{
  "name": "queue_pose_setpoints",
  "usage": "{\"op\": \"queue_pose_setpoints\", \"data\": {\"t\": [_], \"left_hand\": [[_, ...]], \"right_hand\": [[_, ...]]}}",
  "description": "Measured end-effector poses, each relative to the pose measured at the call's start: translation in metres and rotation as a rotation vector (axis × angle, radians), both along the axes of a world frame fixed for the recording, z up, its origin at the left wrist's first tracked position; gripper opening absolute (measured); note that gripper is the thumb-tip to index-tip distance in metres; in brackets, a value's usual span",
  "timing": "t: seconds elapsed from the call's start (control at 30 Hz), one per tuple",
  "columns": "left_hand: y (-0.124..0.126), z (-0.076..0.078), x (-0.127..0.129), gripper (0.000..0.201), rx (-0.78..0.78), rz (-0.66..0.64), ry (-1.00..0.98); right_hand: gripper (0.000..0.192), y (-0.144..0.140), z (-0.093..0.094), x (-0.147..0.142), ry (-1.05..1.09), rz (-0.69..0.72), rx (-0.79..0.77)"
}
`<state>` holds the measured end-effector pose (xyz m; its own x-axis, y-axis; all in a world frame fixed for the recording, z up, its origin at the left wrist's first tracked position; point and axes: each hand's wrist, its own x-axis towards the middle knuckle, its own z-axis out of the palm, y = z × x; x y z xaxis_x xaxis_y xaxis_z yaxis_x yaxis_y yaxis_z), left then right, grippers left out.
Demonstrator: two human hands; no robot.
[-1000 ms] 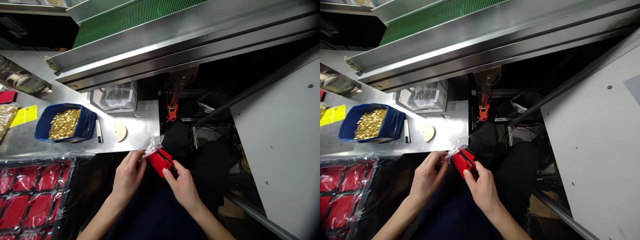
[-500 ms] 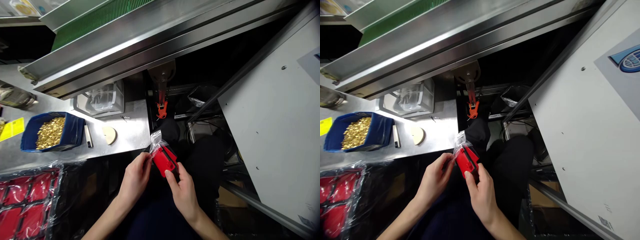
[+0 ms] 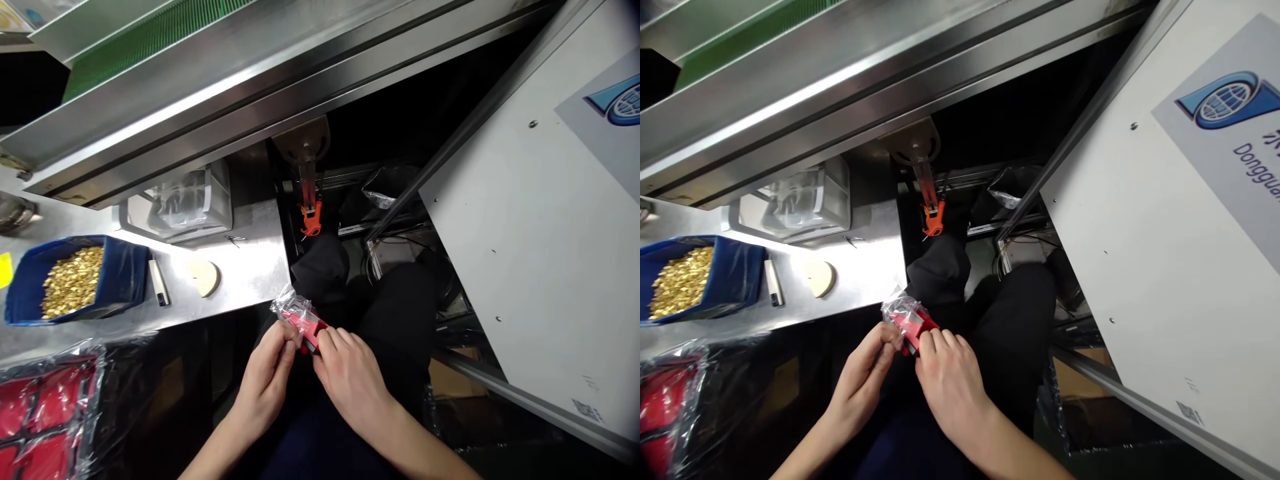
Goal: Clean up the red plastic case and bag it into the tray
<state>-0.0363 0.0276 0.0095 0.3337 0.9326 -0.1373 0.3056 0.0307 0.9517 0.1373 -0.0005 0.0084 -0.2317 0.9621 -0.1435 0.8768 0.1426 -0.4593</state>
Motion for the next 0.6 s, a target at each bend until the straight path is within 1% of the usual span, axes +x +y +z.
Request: {"op": "queue_pose_setpoints", "data": {"t": [0.1,0.17,0.23,0.3,0.33,0.37,0.4,0.47,0.5,0.53,0.57,0.6], "left_hand": [[-0.001,0.000,-0.002,0.018,-0.005,0.050,0.105],[0.000,0.000,-0.005,0.017,0.045,0.114,0.219],[0.006,0.000,-0.007,0.009,0.163,0.169,0.353],[0.014,0.002,-0.007,0.013,0.370,0.168,0.497],[0.018,0.003,-0.007,0.016,0.484,0.141,0.556],[0.021,0.006,-0.005,0.018,0.593,0.088,0.588],[0.023,0.009,-0.003,0.019,0.692,0.009,0.587],[0.022,0.018,0.003,0.024,0.827,-0.221,0.484],[0.018,0.022,0.005,0.028,0.867,-0.338,0.399],[0.014,0.026,0.008,0.032,0.890,-0.424,0.307],[0.008,0.029,0.009,0.034,0.888,-0.464,0.223],[0.003,0.030,0.010,0.035,0.858,-0.445,0.164]], "right_hand": [[0.016,0.002,0.001,-0.003,-0.028,0.027,0.004],[0.015,0.003,0.003,-0.005,-0.035,0.038,0.008],[0.013,0.004,0.005,-0.006,-0.036,0.049,0.013],[0.012,0.005,0.007,-0.008,-0.041,0.067,0.024],[0.012,0.006,0.008,-0.008,-0.044,0.081,0.030],[0.012,0.007,0.008,-0.008,-0.046,0.091,0.033],[0.012,0.009,0.007,-0.007,-0.044,0.091,0.033],[0.009,0.012,0.005,-0.002,0.005,0.070,-0.006],[0.007,0.015,0.003,0.003,0.062,0.035,-0.045],[0.006,0.017,0.001,0.007,0.147,-0.016,-0.095],[0.007,0.019,-0.001,0.013,0.263,-0.080,-0.154],[0.009,0.021,-0.004,0.018,0.404,-0.153,-0.212]]}}
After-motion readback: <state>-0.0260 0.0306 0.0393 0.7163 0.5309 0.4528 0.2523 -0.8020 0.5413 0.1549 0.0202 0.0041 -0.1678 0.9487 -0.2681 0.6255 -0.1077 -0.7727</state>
